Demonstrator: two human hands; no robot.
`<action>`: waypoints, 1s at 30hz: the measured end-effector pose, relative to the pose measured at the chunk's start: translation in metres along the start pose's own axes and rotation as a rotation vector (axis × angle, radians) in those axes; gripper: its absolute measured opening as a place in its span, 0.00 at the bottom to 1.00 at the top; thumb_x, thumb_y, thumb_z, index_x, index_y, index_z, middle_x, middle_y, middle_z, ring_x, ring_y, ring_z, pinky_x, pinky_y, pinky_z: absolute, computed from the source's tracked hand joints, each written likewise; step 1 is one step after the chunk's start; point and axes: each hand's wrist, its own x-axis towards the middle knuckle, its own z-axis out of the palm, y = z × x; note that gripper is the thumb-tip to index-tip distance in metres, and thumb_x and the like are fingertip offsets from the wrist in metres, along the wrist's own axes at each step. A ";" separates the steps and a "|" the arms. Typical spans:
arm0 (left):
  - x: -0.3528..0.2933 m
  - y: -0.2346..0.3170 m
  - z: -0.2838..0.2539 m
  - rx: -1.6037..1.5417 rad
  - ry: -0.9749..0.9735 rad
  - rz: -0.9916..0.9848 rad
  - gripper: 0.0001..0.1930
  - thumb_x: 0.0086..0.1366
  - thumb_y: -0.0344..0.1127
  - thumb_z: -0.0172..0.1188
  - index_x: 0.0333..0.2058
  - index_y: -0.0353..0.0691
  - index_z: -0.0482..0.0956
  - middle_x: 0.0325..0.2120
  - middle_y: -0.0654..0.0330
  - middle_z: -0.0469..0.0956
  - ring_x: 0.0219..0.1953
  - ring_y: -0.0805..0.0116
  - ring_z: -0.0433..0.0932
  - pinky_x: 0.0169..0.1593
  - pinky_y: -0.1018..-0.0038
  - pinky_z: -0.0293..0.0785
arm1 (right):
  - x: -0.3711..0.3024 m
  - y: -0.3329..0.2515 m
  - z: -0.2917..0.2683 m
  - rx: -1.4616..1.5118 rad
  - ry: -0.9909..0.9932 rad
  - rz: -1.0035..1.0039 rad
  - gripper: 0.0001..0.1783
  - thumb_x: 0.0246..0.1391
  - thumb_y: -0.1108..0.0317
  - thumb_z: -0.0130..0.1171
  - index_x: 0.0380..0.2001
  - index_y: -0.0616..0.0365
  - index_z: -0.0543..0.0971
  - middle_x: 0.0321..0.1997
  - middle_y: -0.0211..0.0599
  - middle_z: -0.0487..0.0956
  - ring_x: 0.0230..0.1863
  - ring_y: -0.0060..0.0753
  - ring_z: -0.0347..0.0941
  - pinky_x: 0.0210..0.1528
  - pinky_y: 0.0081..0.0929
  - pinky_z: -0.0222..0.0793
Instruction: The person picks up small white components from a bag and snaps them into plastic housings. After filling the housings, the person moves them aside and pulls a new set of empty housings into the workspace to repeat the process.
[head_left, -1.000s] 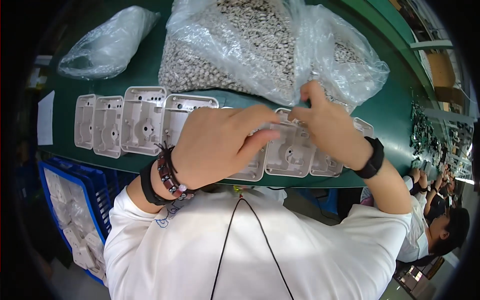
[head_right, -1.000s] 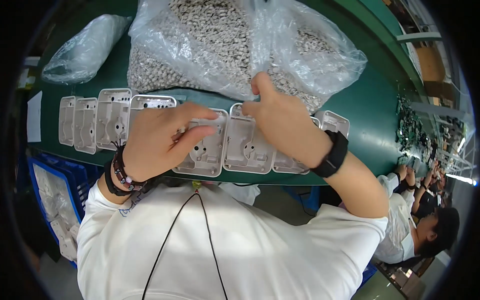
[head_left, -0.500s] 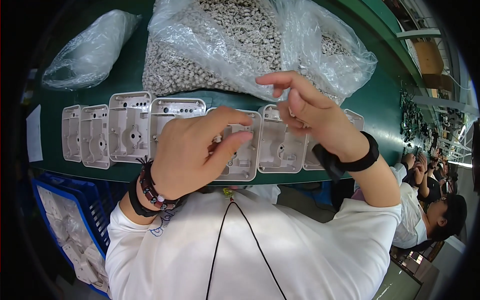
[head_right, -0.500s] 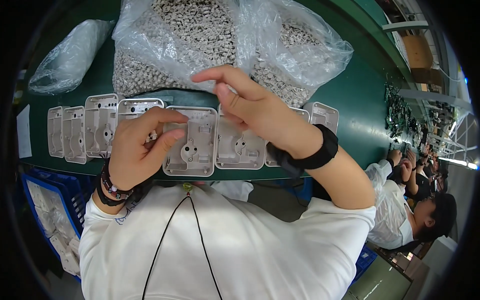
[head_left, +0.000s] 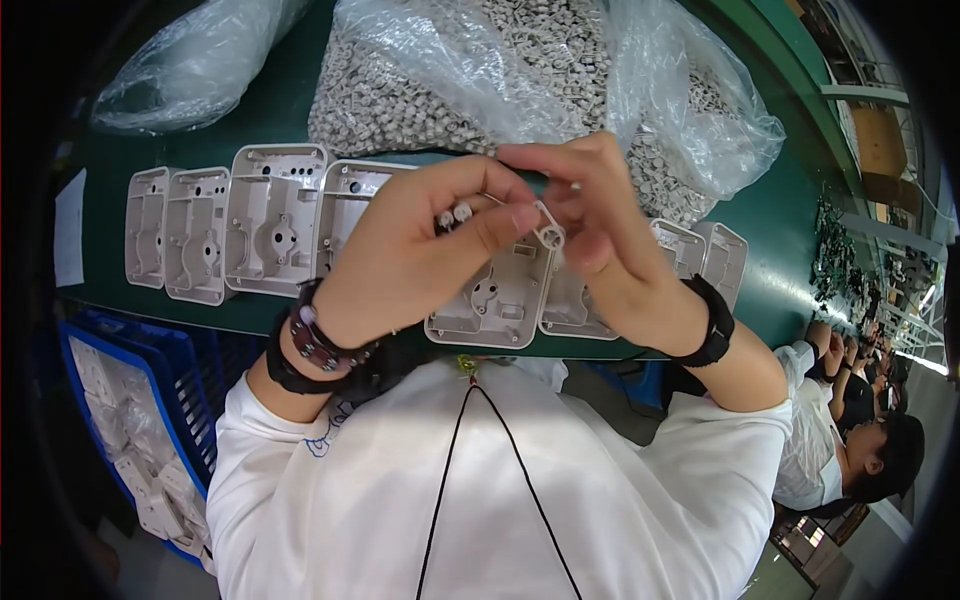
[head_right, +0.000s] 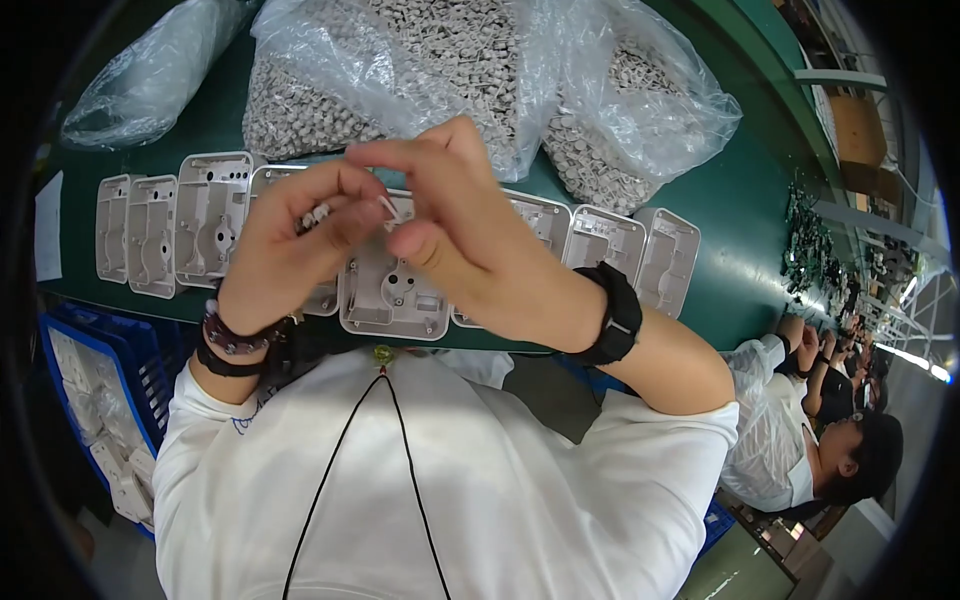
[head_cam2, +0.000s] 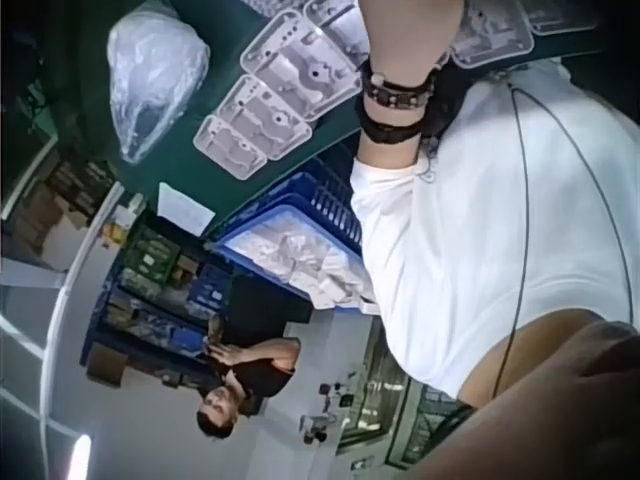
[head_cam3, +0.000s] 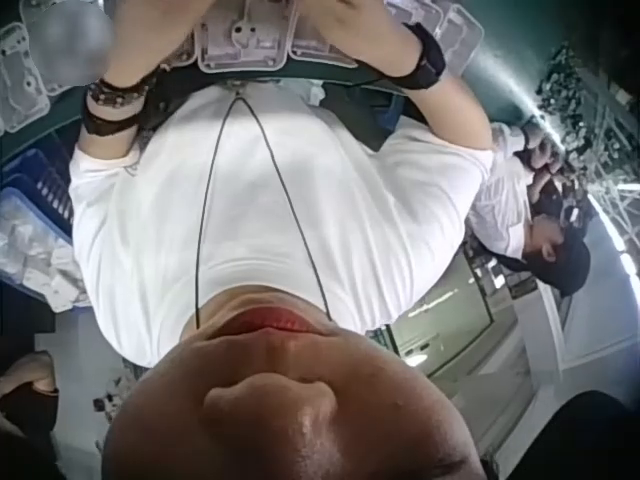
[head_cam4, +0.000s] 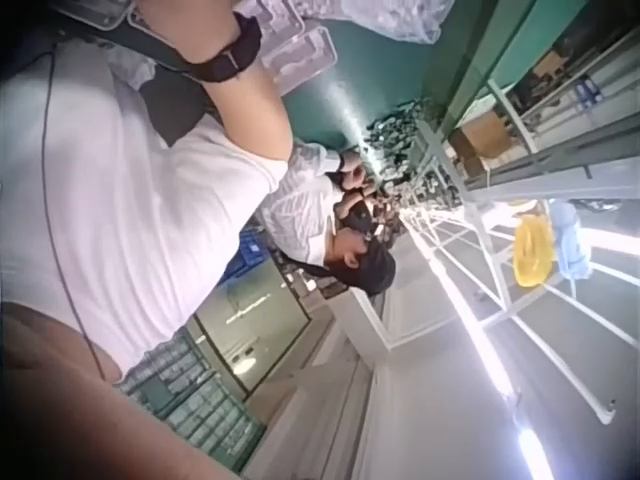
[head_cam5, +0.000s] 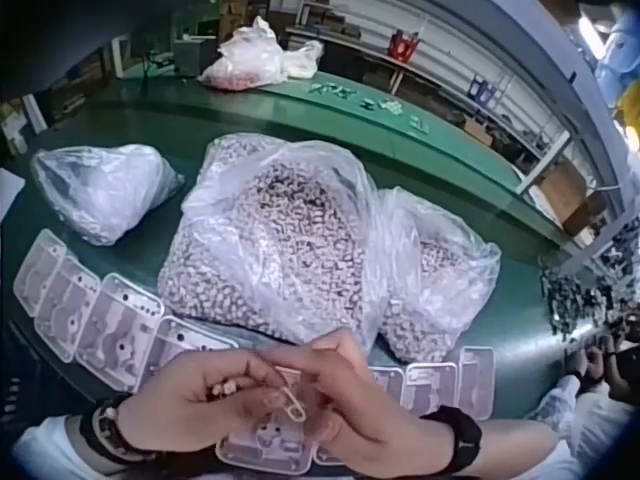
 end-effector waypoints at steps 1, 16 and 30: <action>0.000 0.002 -0.004 -0.002 0.008 -0.008 0.07 0.59 0.33 0.57 0.33 0.36 0.75 0.20 0.66 0.75 0.23 0.80 0.70 0.27 0.81 0.65 | 0.000 -0.001 -0.002 0.009 -0.007 0.001 0.27 0.60 0.51 0.44 0.55 0.59 0.64 0.38 0.32 0.64 0.30 0.22 0.63 0.30 0.10 0.60; 0.003 0.001 -0.006 -0.351 0.188 -0.105 0.10 0.65 0.38 0.53 0.32 0.37 0.73 0.16 0.72 0.65 0.21 0.87 0.60 0.24 0.87 0.56 | 0.031 -0.016 0.008 -0.054 0.126 0.031 0.11 0.43 0.84 0.59 0.31 0.63 0.72 0.34 0.33 0.68 0.28 0.18 0.64 0.26 0.14 0.59; -0.011 -0.014 -0.029 -0.005 0.017 -0.021 0.08 0.64 0.38 0.53 0.34 0.39 0.71 0.19 0.71 0.65 0.18 0.85 0.59 0.20 0.85 0.53 | 0.030 -0.001 0.009 -0.094 -0.013 -0.080 0.11 0.42 0.85 0.59 0.31 0.63 0.74 0.31 0.38 0.72 0.28 0.25 0.68 0.23 0.18 0.60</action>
